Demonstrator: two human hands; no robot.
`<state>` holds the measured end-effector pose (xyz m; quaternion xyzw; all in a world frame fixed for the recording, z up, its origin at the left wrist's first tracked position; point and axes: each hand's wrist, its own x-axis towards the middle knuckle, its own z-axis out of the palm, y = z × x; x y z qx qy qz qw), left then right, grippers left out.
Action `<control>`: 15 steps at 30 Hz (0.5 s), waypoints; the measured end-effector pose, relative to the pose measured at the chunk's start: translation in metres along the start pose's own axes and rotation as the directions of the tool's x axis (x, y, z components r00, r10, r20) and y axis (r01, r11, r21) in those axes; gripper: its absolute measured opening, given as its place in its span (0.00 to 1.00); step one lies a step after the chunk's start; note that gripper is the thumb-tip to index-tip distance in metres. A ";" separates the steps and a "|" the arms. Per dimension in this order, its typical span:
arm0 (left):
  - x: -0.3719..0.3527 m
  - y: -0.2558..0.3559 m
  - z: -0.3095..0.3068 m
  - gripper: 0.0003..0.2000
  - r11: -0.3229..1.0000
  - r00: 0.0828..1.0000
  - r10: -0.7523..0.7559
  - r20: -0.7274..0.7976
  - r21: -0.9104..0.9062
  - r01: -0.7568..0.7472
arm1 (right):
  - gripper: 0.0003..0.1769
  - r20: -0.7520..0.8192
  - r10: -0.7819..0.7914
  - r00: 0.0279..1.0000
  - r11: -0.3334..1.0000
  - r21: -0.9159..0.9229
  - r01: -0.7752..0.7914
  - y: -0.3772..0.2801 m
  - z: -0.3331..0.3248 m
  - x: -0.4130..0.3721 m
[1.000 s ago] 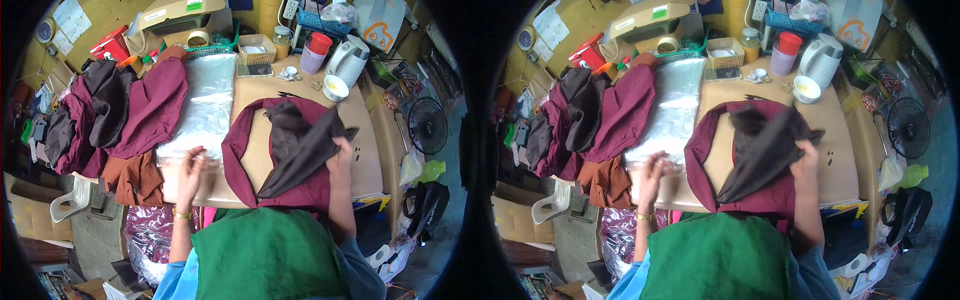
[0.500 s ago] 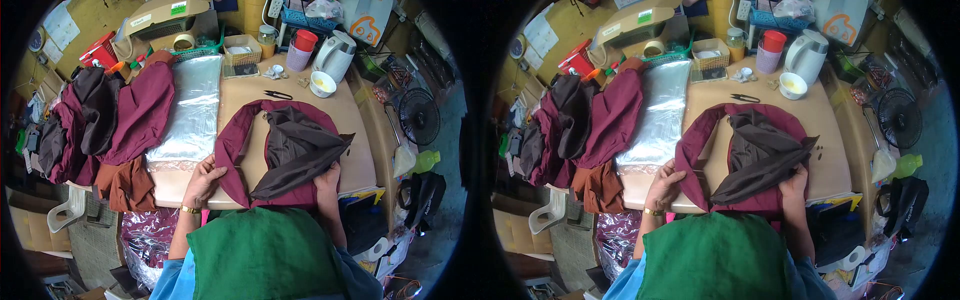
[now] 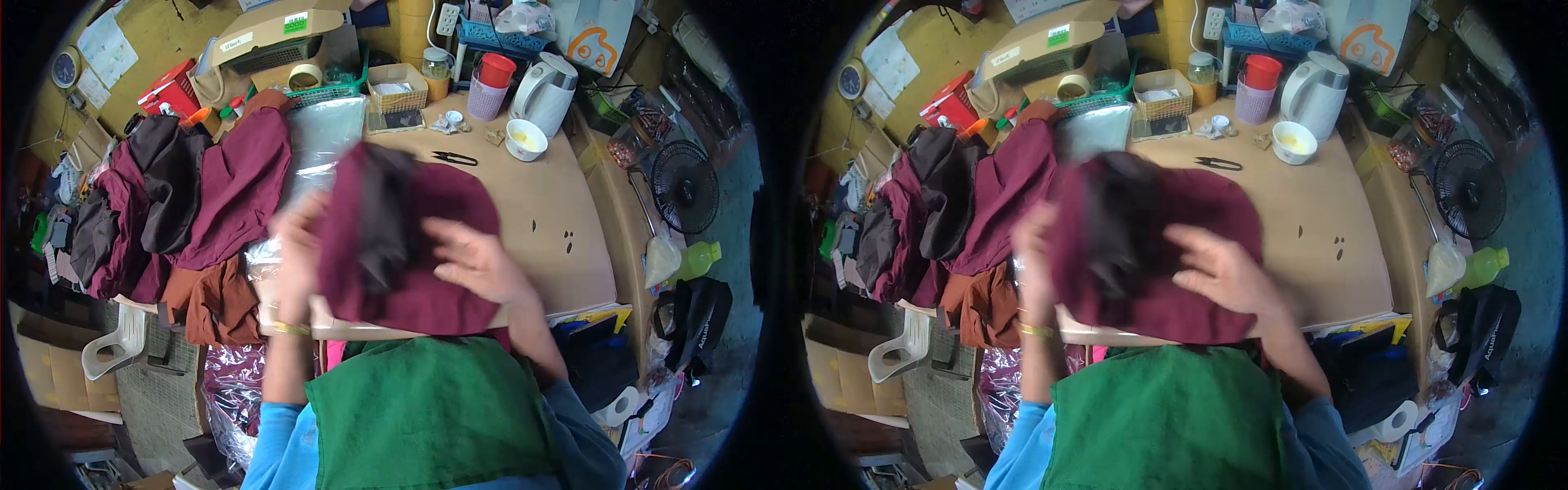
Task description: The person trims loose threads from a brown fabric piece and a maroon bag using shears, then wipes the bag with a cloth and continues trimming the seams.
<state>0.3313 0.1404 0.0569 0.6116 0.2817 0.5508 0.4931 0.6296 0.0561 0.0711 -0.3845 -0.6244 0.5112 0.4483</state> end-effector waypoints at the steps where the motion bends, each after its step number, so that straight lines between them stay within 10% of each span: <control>1: 0.008 0.060 0.027 0.12 0.985 0.925 0.160 -0.345 -0.007 -0.174 | 0.26 -0.061 -0.017 0.998 0.997 -0.077 0.012 -0.017 -0.007 -0.002; 2: 0.015 0.069 -0.014 0.19 0.936 0.942 0.231 -0.242 -0.208 -0.283 | 0.26 -0.121 -0.041 0.992 0.988 -0.155 0.022 -0.027 -0.017 -0.006; 3: 0.026 0.083 -0.005 0.20 0.846 0.812 0.449 -0.373 0.471 -0.251 | 0.22 -0.161 -0.101 0.982 0.985 -0.155 0.076 -0.030 -0.027 -0.012; 4: 0.037 0.105 0.010 0.22 0.398 0.661 0.685 -0.307 0.917 0.013 | 0.22 -0.164 -0.106 0.981 0.984 -0.157 0.080 -0.038 -0.033 -0.020; 6: 0.050 0.148 0.041 0.22 0.560 0.762 0.613 -0.209 0.795 -0.232 | 0.14 -0.256 -0.212 0.943 0.976 0.004 0.220 -0.060 -0.036 -0.037; 8: 0.063 0.189 0.065 0.23 0.797 0.848 0.522 0.087 0.304 -0.522 | 0.12 -0.213 -0.397 0.893 0.910 0.034 0.413 -0.077 -0.037 -0.043; 9: 0.079 0.203 0.069 0.18 0.689 0.791 0.399 0.464 0.418 -0.592 | 0.10 -0.177 -0.564 0.807 0.809 0.075 0.582 -0.081 -0.036 -0.046; 12: 0.089 0.147 0.101 0.15 0.637 0.781 -0.035 0.624 0.616 -0.464 | 0.09 -0.247 -0.613 0.750 0.729 0.189 0.658 -0.081 -0.017 -0.044; 15: 0.058 0.049 0.111 0.13 0.675 0.775 -0.083 0.627 0.607 -0.419 | 0.12 -0.286 -0.404 0.869 0.891 0.092 0.444 -0.048 -0.014 -0.038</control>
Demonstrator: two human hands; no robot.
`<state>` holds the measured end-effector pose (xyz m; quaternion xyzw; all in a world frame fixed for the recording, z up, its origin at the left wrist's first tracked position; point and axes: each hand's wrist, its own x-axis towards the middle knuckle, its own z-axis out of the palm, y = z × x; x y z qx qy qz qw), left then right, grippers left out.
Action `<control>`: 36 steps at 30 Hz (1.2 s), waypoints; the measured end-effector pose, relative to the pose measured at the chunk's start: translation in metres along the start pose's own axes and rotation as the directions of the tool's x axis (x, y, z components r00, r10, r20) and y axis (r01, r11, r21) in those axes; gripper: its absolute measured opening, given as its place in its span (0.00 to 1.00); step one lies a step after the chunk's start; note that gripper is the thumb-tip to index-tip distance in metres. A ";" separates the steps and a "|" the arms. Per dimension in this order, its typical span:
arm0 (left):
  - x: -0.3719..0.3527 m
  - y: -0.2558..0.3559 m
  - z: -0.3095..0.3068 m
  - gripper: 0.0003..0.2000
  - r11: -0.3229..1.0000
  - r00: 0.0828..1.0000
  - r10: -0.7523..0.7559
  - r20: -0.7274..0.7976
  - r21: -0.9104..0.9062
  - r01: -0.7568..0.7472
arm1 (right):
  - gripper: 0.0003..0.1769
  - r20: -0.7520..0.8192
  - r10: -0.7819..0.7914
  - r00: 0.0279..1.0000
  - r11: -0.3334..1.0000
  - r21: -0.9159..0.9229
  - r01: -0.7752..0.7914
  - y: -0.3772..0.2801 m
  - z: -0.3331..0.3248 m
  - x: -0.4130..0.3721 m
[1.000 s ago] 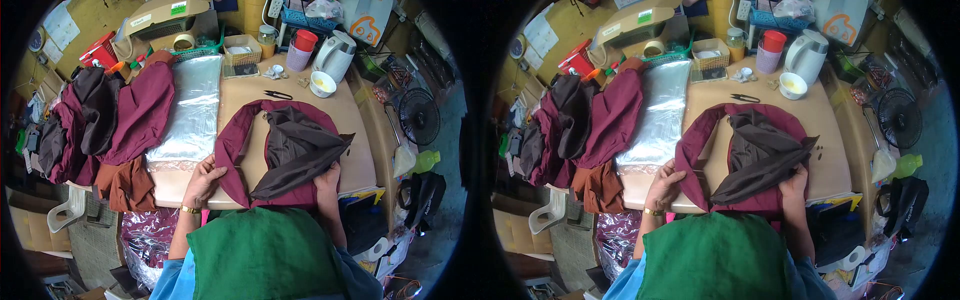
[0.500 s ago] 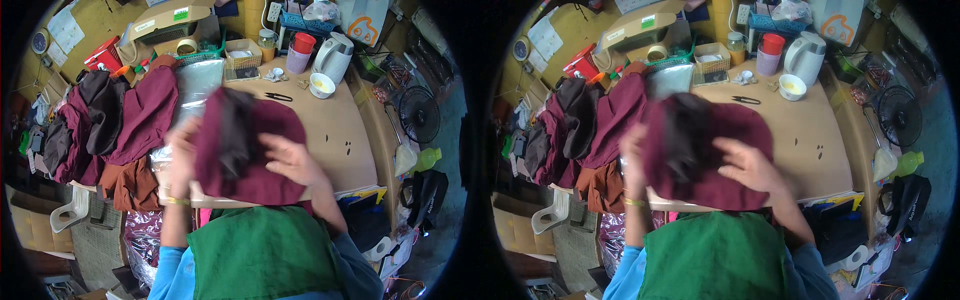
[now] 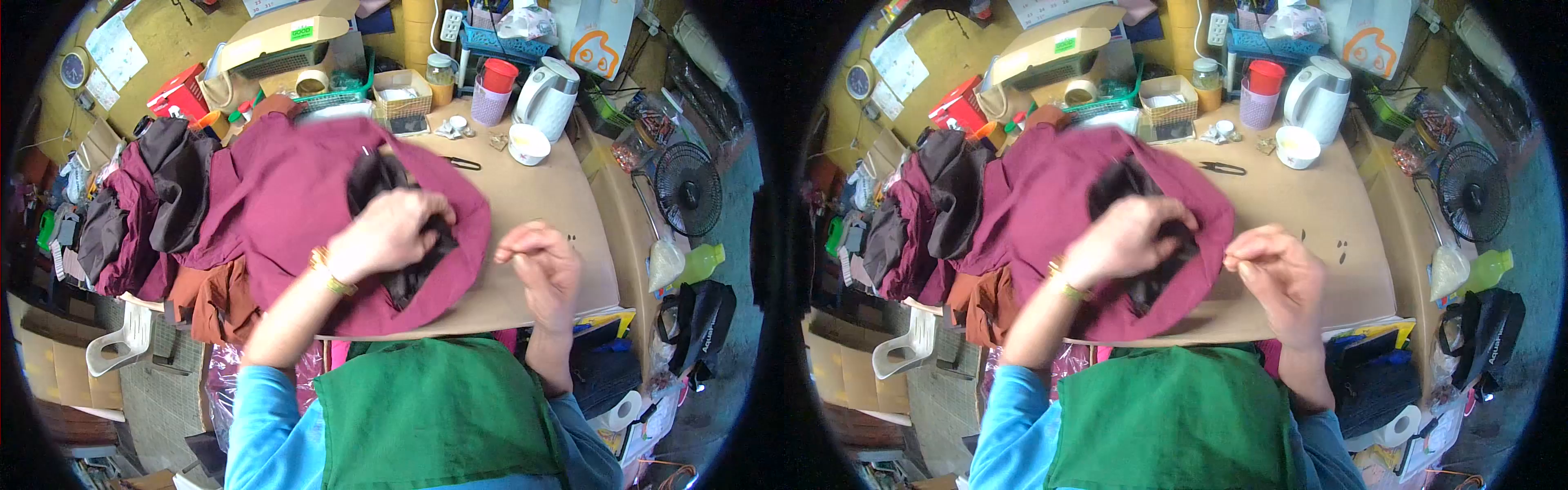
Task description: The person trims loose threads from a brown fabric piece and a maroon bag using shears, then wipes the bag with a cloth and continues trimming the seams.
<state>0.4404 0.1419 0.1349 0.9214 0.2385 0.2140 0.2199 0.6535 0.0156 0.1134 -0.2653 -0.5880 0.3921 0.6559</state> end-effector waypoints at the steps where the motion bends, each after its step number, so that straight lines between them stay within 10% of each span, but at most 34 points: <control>1: -0.009 -0.010 0.024 0.14 0.996 0.997 -0.083 -0.004 -0.006 0.083 | 0.12 0.001 -0.002 1.000 1.000 0.005 0.002 0.015 0.000 -0.005; 3: -0.024 -0.013 0.056 0.14 0.975 0.965 -0.218 -0.143 -0.080 0.209 | 0.26 -0.030 0.289 0.957 0.953 0.108 -0.284 0.048 0.003 -0.016; 7: -0.042 0.008 0.085 0.12 0.947 0.951 -0.211 -0.227 -0.288 0.141 | 0.54 0.088 0.380 0.921 0.832 -0.467 -0.298 0.094 0.006 -0.025; 9: -0.052 0.009 0.095 0.12 0.889 0.958 -0.145 -0.246 -0.457 0.017 | 0.44 0.042 0.434 0.900 0.522 -0.826 -0.213 0.118 -0.011 -0.031; 11: -0.066 0.013 0.082 0.12 0.853 0.939 -0.259 -0.225 -0.510 0.113 | 0.22 -0.177 0.530 0.830 0.416 -0.798 -0.436 0.118 -0.025 -0.042; 14: -0.087 -0.027 0.098 0.12 0.718 0.724 -0.568 -0.392 -0.666 0.203 | 0.35 -0.127 0.523 0.843 0.557 -0.698 -0.451 0.146 -0.059 -0.063; 19: -0.084 -0.038 0.111 0.31 0.982 0.922 -0.187 -0.338 -0.084 0.169 | 0.67 0.068 0.269 0.961 0.840 -0.504 -0.200 0.076 0.013 -0.018; 21: -0.083 -0.029 0.127 0.29 0.942 0.928 -0.264 -0.262 -0.276 0.190 | 0.61 0.188 0.344 0.920 0.811 -0.553 -0.190 0.061 0.036 -0.004; 22: -0.088 -0.033 0.141 0.31 0.703 0.951 -0.246 -0.186 -0.710 0.043 | 0.49 0.277 0.333 0.902 0.714 -0.698 -0.050 0.076 0.037 -0.003; 23: -0.096 -0.048 0.143 0.32 0.969 0.972 0.081 -0.222 -0.211 -0.129 | 0.35 0.349 0.266 0.898 0.642 -0.759 0.105 0.094 0.032 -0.006; 25: -0.101 -0.056 0.150 0.25 0.985 0.982 -0.155 -0.106 -0.091 0.146 | 0.30 -0.007 0.519 0.855 0.753 -0.471 -0.460 0.129 0.013 -0.019; 27: -0.098 -0.054 0.149 0.15 0.990 0.937 -0.112 -0.330 -0.116 0.077 | 0.20 -0.352 0.639 0.684 0.731 0.003 -0.682 0.176 -0.023 -0.043; 29: -0.107 -0.065 0.149 0.13 0.908 0.784 -0.346 -0.515 -0.394 0.142 | 0.19 -0.431 0.700 0.569 0.672 0.668 -0.321 0.193 -0.052 -0.063; 34: -0.108 -0.066 0.140 0.15 0.876 0.652 -0.469 -0.596 -0.219 0.429 | 0.24 -0.453 0.748 0.485 0.593 0.784 -0.182 0.160 -0.046 -0.062; 36: -0.103 -0.058 0.135 0.19 0.893 0.702 -0.411 -0.582 -0.102 0.439 | 0.24 -0.168 0.536 0.827 0.432 0.897 -0.098 0.176 -0.063 -0.076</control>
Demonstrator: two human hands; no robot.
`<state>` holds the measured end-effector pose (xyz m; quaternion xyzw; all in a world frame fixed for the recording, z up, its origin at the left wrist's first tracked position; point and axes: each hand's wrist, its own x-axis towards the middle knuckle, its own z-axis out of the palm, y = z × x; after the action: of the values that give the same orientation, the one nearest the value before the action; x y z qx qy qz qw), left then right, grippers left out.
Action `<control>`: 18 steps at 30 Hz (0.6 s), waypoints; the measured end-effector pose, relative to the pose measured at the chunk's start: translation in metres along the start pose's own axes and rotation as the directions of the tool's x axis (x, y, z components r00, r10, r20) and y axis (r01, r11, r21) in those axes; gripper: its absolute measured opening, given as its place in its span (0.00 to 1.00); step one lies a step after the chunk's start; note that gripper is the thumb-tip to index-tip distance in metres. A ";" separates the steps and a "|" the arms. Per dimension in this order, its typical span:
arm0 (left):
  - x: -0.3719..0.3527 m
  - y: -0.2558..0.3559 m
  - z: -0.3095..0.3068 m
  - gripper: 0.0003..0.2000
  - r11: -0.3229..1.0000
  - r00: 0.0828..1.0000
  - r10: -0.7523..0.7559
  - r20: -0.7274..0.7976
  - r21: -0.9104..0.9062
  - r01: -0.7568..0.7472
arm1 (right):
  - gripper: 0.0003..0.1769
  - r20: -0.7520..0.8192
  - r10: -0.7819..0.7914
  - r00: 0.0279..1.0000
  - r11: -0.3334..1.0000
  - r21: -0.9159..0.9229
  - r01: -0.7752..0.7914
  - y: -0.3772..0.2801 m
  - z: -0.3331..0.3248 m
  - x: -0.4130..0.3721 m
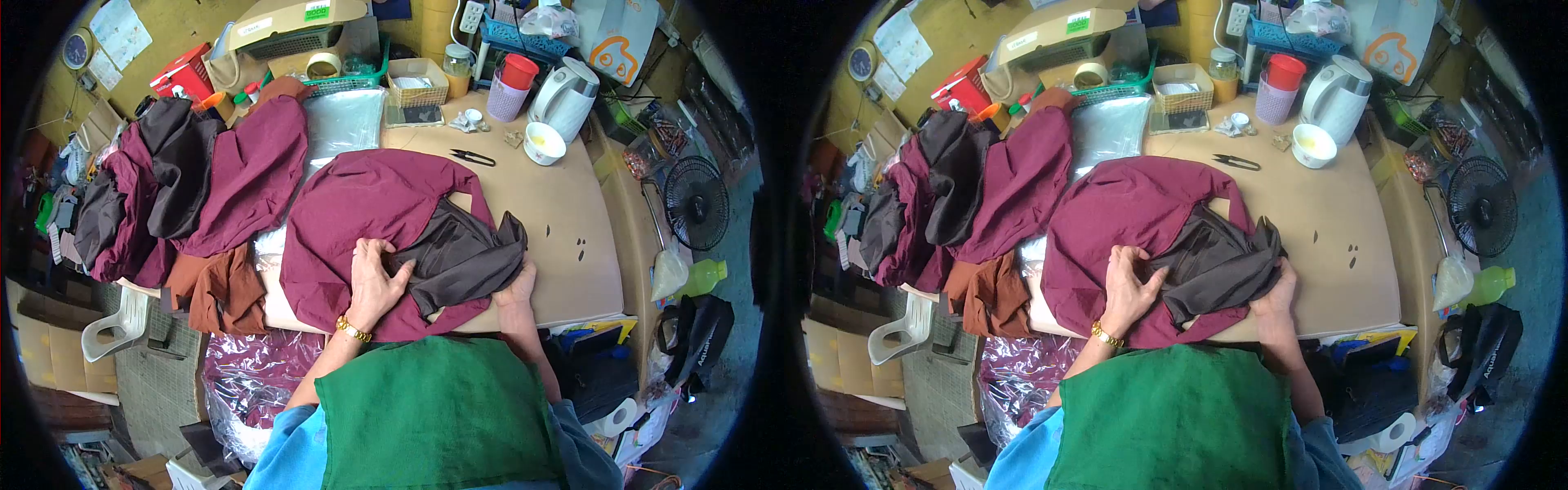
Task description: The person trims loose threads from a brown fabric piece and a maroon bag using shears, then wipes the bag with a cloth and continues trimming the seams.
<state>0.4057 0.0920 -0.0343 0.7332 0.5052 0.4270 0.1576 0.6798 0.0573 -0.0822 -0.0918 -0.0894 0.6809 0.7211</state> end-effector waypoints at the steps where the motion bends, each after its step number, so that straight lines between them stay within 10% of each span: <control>1: 0.002 0.000 0.000 0.19 1.000 1.000 0.000 0.000 -0.002 0.000 | 0.24 0.000 -0.001 1.000 1.000 -0.001 0.001 -0.002 -0.005 -0.001; 6: 0.011 0.003 -0.004 0.15 0.999 0.988 -0.046 0.146 0.020 0.044 | 0.25 -0.269 -0.107 0.957 0.987 -0.142 0.070 0.001 0.003 0.001; 10: 0.016 -0.011 -0.004 0.10 0.998 0.981 -0.061 0.183 0.045 0.053 | 0.26 -0.042 -0.020 0.999 0.998 -0.068 0.017 -0.002 -0.005 -0.007; 13: 0.023 -0.006 -0.015 0.06 0.995 0.966 -0.064 0.249 0.085 0.044 | 0.19 -0.346 -0.159 0.925 0.863 -0.503 -0.040 0.000 0.005 -0.008; 14: 0.027 0.003 -0.022 0.06 0.996 0.977 -0.044 0.210 0.091 0.026 | 0.18 -0.034 -0.276 0.960 0.248 -0.968 0.037 0.003 0.048 -0.016; 15: 0.033 0.014 -0.029 0.05 0.995 0.985 -0.023 0.171 0.097 0.006 | 0.18 0.271 -0.138 0.953 -0.506 -0.846 0.168 0.004 0.084 -0.022; 18: 0.051 0.062 -0.050 0.05 0.994 0.982 0.084 0.170 0.052 -0.094 | 0.17 0.108 0.065 0.992 -0.138 -0.984 0.116 0.015 0.086 -0.008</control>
<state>0.4109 0.0995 0.0602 0.7928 0.4693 0.3552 0.1583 0.6433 0.0512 -0.0027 -0.5611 -0.6167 0.3693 0.4104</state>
